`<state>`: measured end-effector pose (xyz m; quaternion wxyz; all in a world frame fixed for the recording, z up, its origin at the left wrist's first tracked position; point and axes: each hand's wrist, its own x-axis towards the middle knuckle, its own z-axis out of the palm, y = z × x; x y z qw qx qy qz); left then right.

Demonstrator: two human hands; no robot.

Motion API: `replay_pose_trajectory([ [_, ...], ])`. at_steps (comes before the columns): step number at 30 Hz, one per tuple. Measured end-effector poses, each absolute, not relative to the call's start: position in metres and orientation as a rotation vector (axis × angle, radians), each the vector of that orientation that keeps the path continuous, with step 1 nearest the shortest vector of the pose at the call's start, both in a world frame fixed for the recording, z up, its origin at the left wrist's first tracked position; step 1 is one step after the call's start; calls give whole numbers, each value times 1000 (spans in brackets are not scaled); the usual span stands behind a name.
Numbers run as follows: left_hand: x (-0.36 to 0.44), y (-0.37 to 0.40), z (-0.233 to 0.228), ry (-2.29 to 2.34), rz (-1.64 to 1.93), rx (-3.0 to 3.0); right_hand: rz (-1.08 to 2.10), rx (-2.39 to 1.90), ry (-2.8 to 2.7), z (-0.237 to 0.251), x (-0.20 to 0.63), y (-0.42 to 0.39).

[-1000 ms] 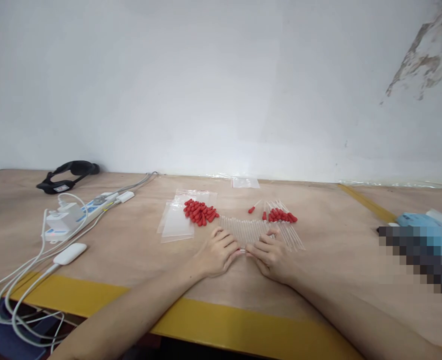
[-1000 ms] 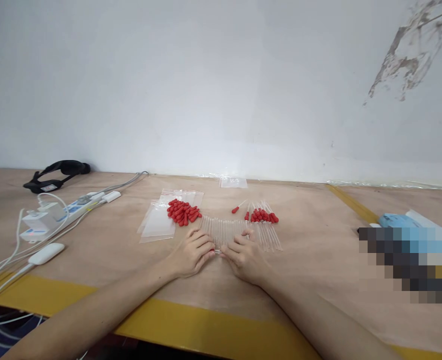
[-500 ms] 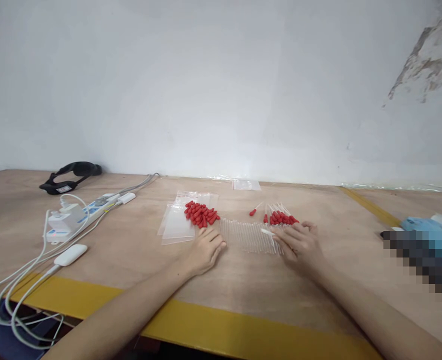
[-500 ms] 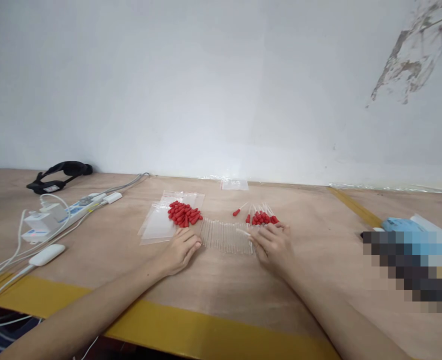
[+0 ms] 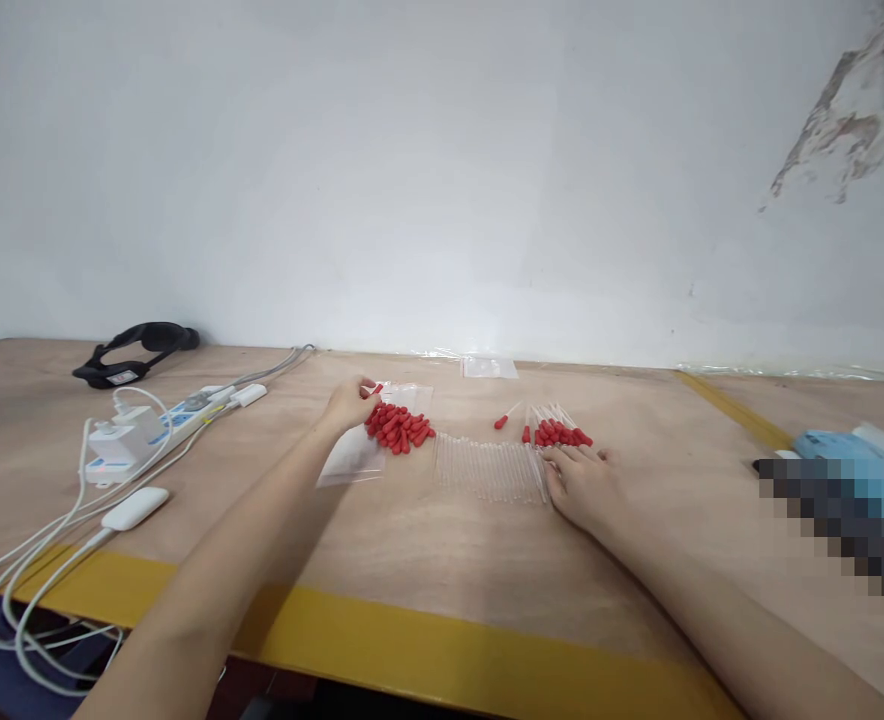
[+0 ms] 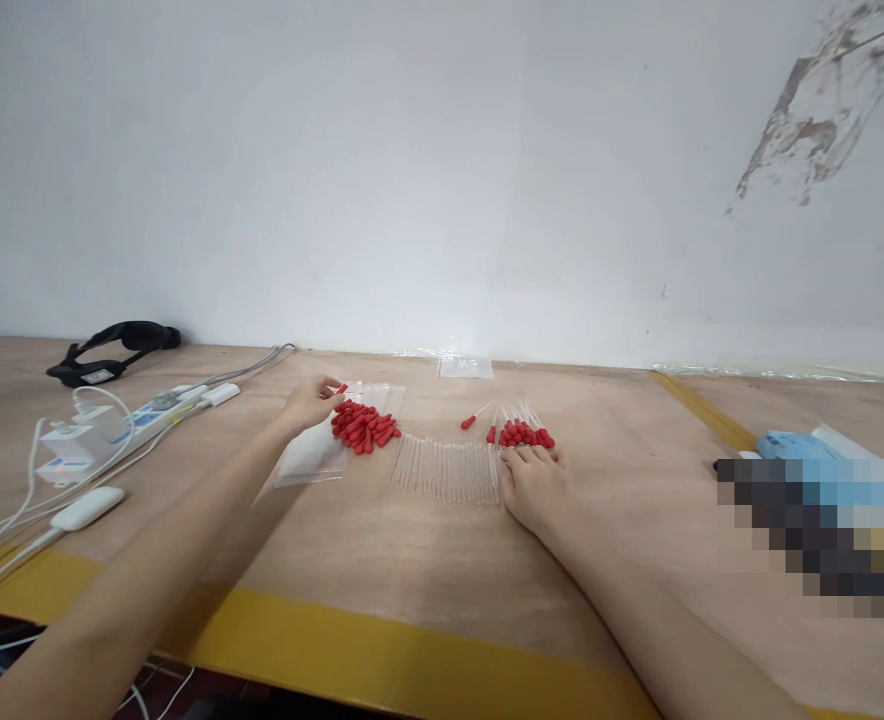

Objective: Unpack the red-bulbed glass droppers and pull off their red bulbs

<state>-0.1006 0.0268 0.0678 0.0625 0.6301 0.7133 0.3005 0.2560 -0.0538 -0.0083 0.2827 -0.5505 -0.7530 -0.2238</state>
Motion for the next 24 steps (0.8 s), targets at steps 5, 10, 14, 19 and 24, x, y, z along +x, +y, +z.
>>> replay_pose_trajectory([
  [5, -104, 51, 63, 2240, 816, 1832, -618, -1447, -2062, -13, 255, -54],
  [10, -104, 63, 62, 2275, 703, 1861, -564, -1469, -2100, -11, 252, -57],
  [14, -99, 60, 73, 2338, 714, 1904, -465, -1486, -2090, -6, 251, -61],
  [19, -50, 55, 74, 2207, 757, 2139, -356, -1568, -2005, 3, 256, -61],
  [24, 34, 49, 52, 1934, 583, 2349, -248, -1655, -1924, 8, 269, -55],
])
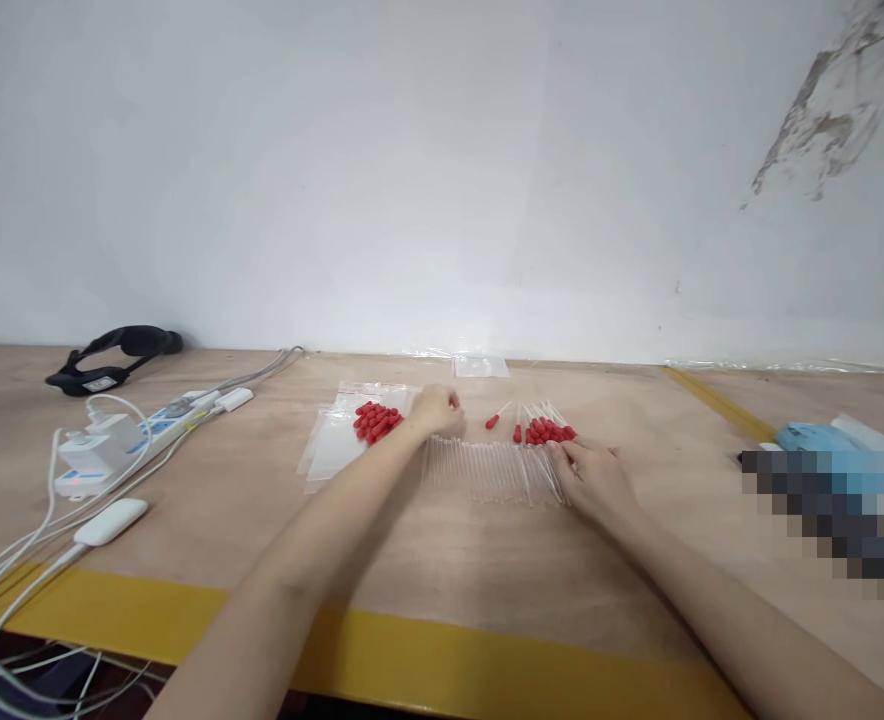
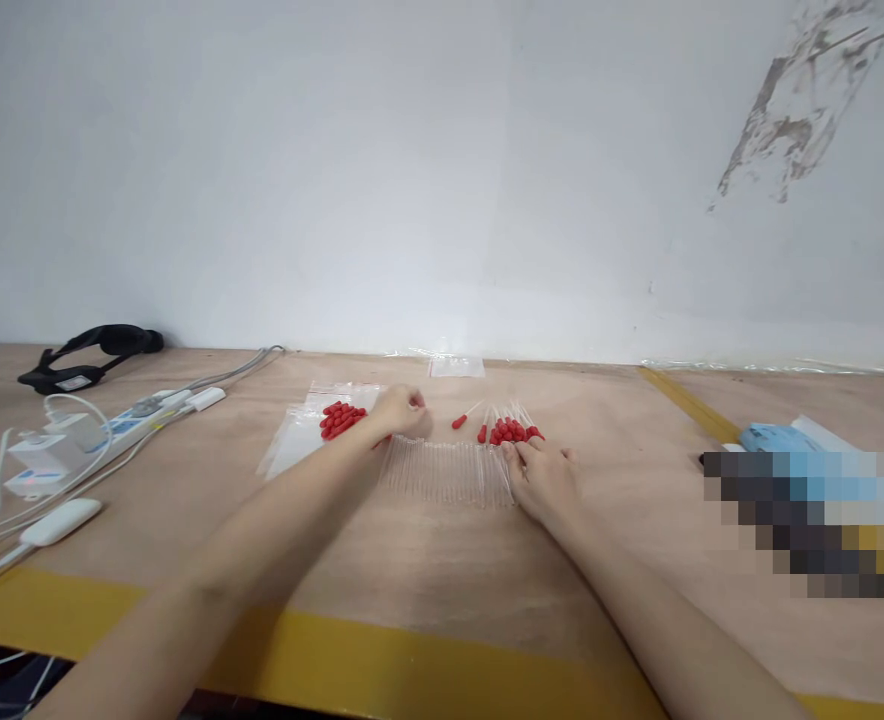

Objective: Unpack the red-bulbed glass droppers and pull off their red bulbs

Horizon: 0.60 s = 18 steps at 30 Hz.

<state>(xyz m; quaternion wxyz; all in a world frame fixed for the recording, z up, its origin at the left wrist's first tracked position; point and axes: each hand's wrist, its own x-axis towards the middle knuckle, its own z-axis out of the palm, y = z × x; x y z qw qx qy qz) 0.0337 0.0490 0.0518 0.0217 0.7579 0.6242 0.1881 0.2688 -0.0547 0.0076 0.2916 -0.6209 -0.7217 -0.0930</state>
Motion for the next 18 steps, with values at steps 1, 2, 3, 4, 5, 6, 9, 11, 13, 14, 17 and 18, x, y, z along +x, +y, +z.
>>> replay_pose_trajectory([
  [1, 48, 48, 47, 1918, 557, 2363, -226, -1660, -1911, 8, 272, -53],
  [2, 61, 47, 42, 1914, 532, 2368, -208, -1662, -1898, 8, 274, -52],
  [3, 72, 47, 38, 1916, 512, 2370, -197, -1661, -1886, 7, 276, -51],
  [4, 82, 48, 34, 1921, 497, 2370, -193, -1656, -1874, 7, 277, -50],
  [5, 89, 49, 31, 1928, 487, 2370, -195, -1646, -1865, 7, 278, -49],
  [6, 95, 50, 28, 1935, 483, 2372, -200, -1633, -1858, 7, 278, -49],
  [9, 105, 54, 25, 1949, 498, 2386, -211, -1607, -1849, 7, 277, -49],
  [11, 104, 51, 26, 1946, 539, 2413, -220, -1583, -1846, 6, 276, -49],
  [13, 96, 42, 31, 1917, 598, 2464, -254, -1516, -1829, 4, 275, -49],
  [14, 89, 35, 33, 1894, 626, 2496, -290, -1467, -1812, 4, 274, -49],
  [17, 60, 4, 37, 1765, 704, 2631, -435, -1304, -1793, 4, 267, -52],
  [18, 48, -8, 36, 1650, 781, 2737, -475, -1252, -1817, 5, 263, -55],
])
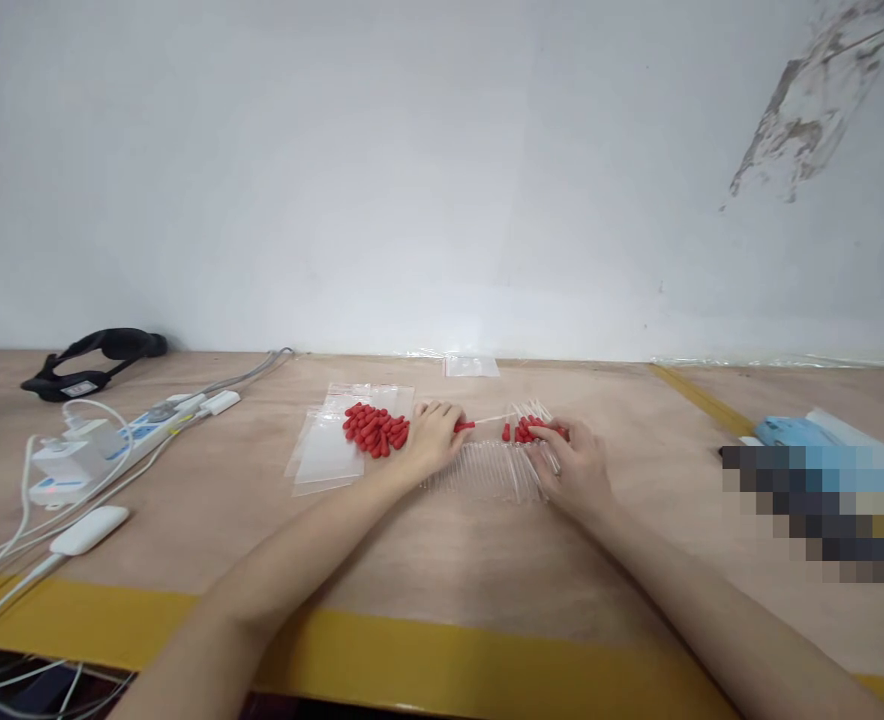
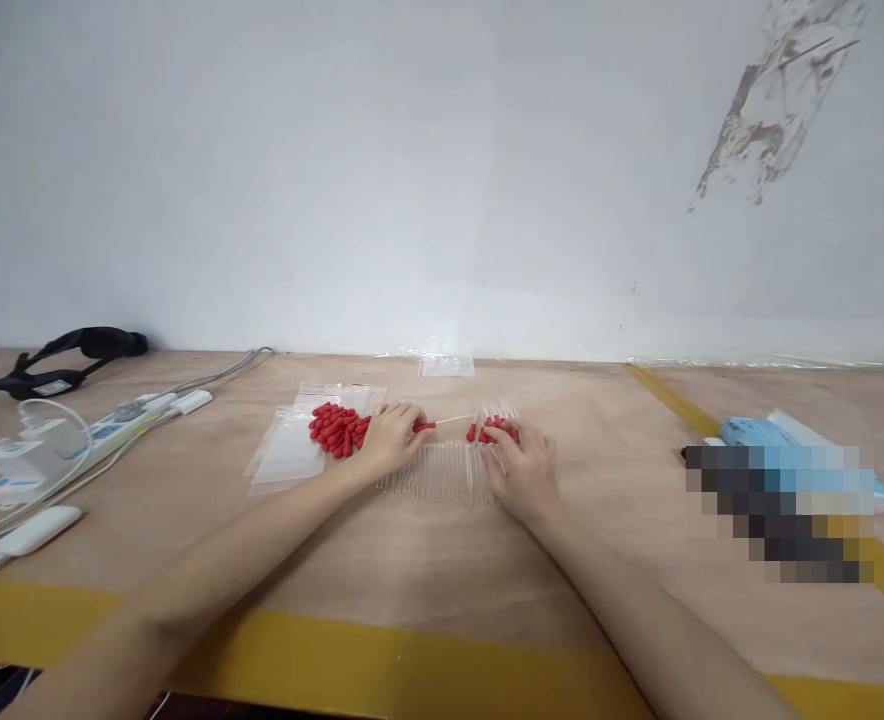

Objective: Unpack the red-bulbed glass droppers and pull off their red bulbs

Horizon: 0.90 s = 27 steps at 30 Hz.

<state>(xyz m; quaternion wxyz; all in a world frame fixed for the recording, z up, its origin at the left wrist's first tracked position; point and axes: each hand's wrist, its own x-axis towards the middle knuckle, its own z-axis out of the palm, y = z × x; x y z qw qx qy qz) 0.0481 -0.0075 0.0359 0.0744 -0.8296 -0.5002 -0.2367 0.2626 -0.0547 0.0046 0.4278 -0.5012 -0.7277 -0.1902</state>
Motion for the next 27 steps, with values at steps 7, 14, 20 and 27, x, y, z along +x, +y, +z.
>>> replay_pose_trajectory([
  [7, -6, -72, 13, -1100, -852, -2536, -475, -884, -2242, 11, 224, -80],
  [14, 6, -79, 8, -1010, -906, -2549, -346, -815, -2285, -2, 209, -82],
  [20, 16, -78, 10, -785, -813, -2612, -252, -760, -2300, -10, 207, -80],
  [27, 14, -81, 11, -776, -751, -2609, -248, -715, -2328, -8, 208, -80],
])
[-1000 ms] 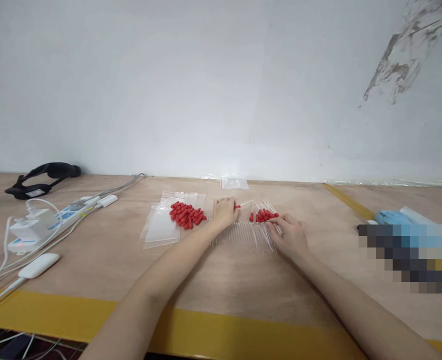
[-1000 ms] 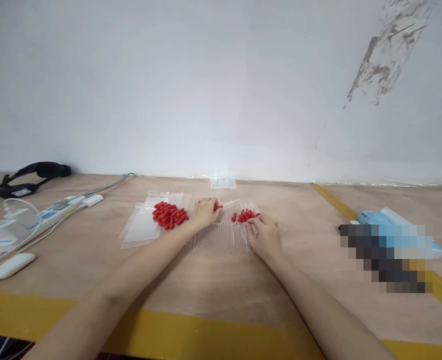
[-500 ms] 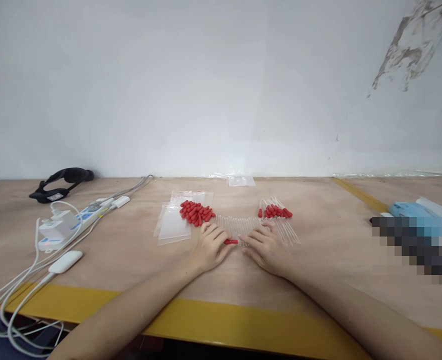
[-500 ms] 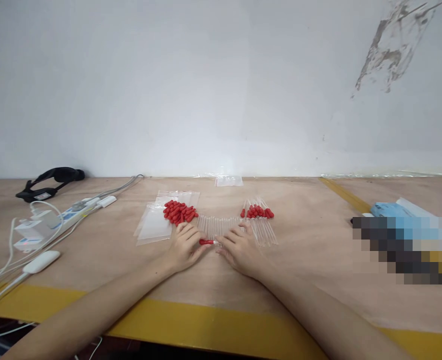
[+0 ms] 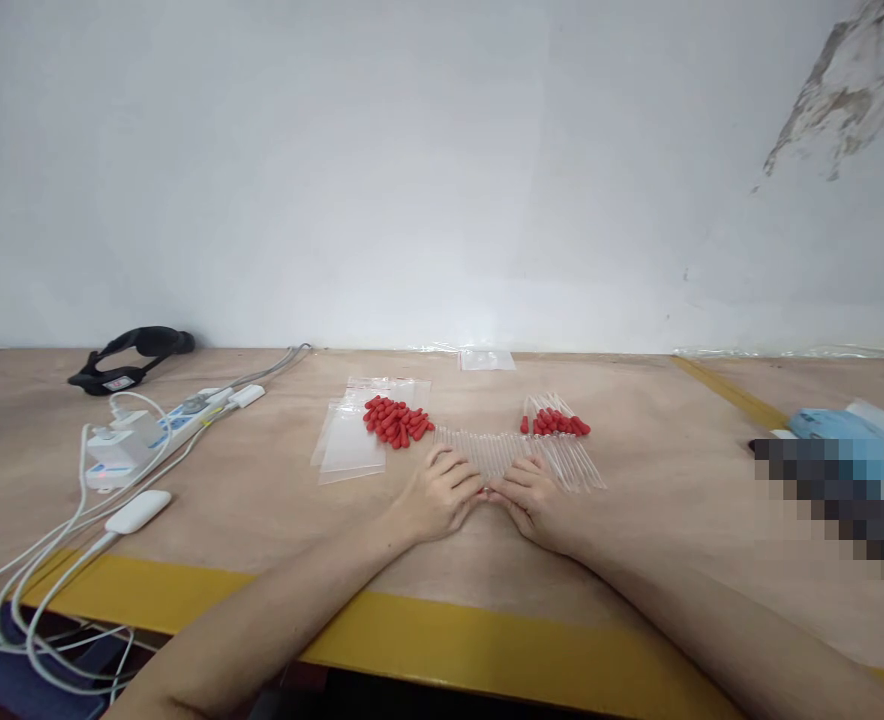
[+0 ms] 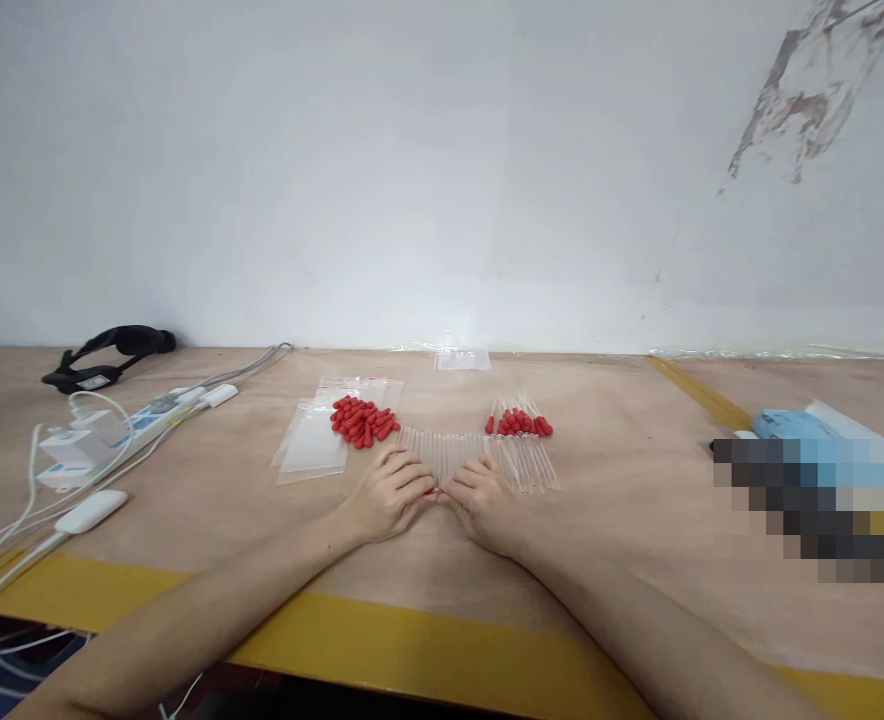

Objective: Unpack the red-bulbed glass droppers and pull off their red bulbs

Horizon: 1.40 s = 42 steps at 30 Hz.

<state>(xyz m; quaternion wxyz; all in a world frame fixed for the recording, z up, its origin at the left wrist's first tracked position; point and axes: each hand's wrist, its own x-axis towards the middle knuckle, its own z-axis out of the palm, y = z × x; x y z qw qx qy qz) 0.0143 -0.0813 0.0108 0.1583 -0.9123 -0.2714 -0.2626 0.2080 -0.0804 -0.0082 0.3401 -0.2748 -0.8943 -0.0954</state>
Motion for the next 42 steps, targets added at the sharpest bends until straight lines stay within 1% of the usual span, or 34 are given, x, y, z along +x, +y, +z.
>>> replay_pose_trajectory([
  [11, 15, -87, 13, -875, -719, -2697, -604, -617, -2352, 1, 215, -85],
  [19, 13, -88, 12, -946, -714, -2750, -660, -536, -2350, 1, 222, -84],
  [22, 4, -86, 7, -997, -743, -2746, -615, -548, -2343, 2, 234, -80],
  [24, -6, -82, 6, -1107, -814, -2693, -568, -695, -2246, 6, 246, -75],
  [28, -29, -65, 19, -1343, -1069, -2564, -489, -1269, -2008, 14, 265, -64],
  [31, -49, -40, 37, -1600, -1185, -2413, -358, -1629, -1994, 16, 268, -60],
  [32, -57, -30, 43, -1739, -1166, -2331, -299, -1700, -1999, 16, 267, -59],
  [34, -73, -10, 53, -2078, -1013, -2208, -190, -1780, -2012, 15, 265, -57],
  [35, -80, -1, 57, -2150, -984, -2182, -143, -1804, -2014, 14, 264, -57],
  [38, -96, 21, 65, -2280, -934, -2119, -39, -1826, -2017, 12, 262, -55],
  [42, -99, 37, 68, -2374, -857, -2105, 47, -1772, -2008, 7, 261, -54],
])
